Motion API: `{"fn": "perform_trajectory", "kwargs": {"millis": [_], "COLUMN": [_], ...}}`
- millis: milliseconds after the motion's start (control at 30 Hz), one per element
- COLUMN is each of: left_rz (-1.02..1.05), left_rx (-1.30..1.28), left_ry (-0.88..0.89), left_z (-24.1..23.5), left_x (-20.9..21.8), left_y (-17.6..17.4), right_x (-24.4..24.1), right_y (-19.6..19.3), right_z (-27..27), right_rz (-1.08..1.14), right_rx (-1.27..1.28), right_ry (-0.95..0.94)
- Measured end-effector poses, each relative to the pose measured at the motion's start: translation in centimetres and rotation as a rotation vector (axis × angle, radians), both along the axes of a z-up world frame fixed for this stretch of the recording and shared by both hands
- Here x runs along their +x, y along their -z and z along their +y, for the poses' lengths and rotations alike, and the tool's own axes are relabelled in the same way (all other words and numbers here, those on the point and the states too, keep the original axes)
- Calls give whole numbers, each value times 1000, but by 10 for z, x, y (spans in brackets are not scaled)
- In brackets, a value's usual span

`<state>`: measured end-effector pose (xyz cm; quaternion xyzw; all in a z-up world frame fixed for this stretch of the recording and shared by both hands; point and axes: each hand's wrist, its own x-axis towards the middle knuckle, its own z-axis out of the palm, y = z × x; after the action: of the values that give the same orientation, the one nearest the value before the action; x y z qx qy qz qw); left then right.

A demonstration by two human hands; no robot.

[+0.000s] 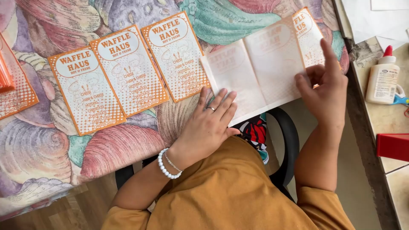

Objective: Applying glue to paper templates and folding them to assemble bags.

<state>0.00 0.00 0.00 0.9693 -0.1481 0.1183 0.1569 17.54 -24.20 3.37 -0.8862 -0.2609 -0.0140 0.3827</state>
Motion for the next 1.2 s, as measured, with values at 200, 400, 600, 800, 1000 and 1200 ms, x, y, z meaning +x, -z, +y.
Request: {"fn": "perform_trajectory", "kwargs": {"millis": [200, 400, 600, 800, 1000, 1200], "left_rz": [-5, -43, -49, -64, -147, -112], "left_rx": [-23, -131, -79, -7, -38, 17], "left_ry": [-13, -23, -87, -110, 4, 13], "left_z": [-6, 10, 9, 7, 12, 14], "left_x": [12, -3, -3, -1, -11, -17], "left_y": [-6, -1, 2, 6, -1, 3], "right_x": [-7, -5, 14, 28, 20, 24], "right_y": [-23, -2, 22, 56, 64, 42], "right_z": [-55, -111, -127, -163, -148, -143], "right_rz": [-380, -321, -677, -764, -756, -595], "right_rx": [-409, -886, -523, -458, -126, 387], "right_ry": [51, 261, 234, 291, 372, 485]}}
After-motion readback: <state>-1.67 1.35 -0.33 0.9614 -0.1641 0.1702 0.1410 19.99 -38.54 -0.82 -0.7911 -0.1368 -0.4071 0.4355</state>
